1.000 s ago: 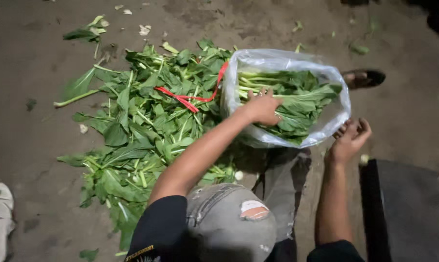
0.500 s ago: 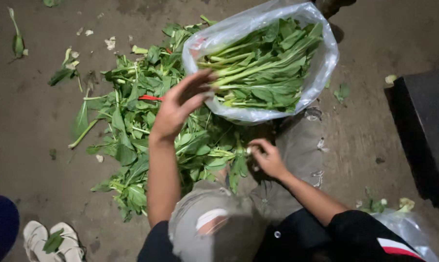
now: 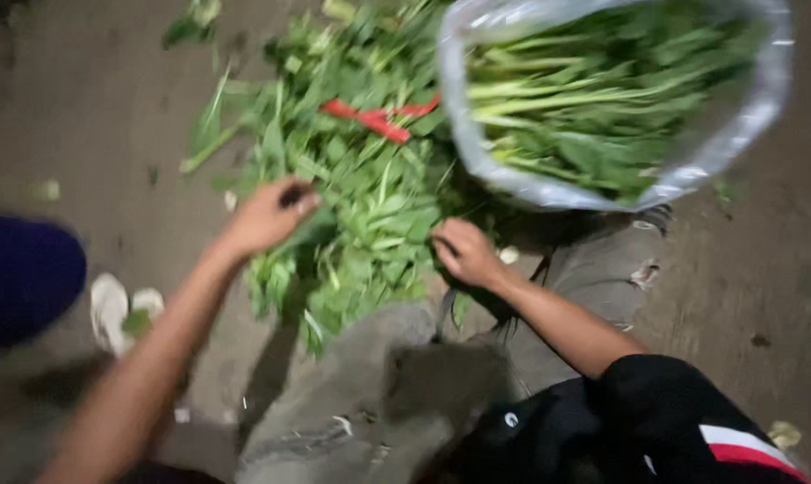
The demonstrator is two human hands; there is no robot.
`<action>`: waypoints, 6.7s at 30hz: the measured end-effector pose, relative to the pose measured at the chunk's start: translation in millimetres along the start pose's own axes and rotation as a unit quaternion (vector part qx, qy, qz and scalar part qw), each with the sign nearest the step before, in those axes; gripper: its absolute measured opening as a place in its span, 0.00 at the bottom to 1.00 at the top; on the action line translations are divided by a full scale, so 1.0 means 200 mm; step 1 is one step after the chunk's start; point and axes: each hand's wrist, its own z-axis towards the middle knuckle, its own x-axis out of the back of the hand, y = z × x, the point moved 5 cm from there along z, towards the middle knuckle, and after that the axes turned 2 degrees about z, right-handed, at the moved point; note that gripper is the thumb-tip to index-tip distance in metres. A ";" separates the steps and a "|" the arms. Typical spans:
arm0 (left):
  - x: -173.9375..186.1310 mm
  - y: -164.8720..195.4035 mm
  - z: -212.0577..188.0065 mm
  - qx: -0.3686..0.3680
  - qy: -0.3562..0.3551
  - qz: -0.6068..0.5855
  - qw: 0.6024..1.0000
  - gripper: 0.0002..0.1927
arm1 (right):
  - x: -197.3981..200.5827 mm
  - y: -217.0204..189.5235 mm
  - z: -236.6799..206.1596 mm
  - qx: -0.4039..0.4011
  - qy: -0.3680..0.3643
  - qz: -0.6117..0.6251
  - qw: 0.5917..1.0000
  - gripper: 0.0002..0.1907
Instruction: The person sits on the ground sorting piles of leafy green vegetables, stripping off and discarding unwanted leaves and stems by hand, and placing the trimmed stalks into a plastic-lined basket beside them, occasionally gathering bunches together.
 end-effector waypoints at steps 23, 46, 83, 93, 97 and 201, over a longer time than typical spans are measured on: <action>-0.55 -0.43 -0.07 -0.133 0.067 0.140 0.979 0.30 | -0.45 -0.12 0.27 -0.111 -0.384 -0.248 0.882 0.64; -0.16 -0.67 -0.05 0.076 0.312 0.030 0.947 0.20 | -0.17 0.42 0.57 -0.375 0.032 0.351 0.857 0.26; 0.45 -0.16 -0.09 -0.096 0.389 -0.579 0.710 0.14 | -0.07 0.04 0.46 -0.223 -0.011 0.062 0.973 0.13; 0.29 -0.02 -0.03 -0.010 0.283 -0.379 0.881 0.21 | -0.25 0.33 0.62 -0.267 0.085 -0.166 0.946 0.25; 0.24 0.02 -0.01 -0.166 0.277 -0.289 0.901 0.22 | -0.26 0.29 0.64 -0.301 0.148 0.036 0.941 0.17; 0.10 0.14 -0.04 0.035 0.305 -0.532 0.789 0.10 | -0.48 -0.12 0.44 -0.063 -0.176 -0.168 0.968 0.23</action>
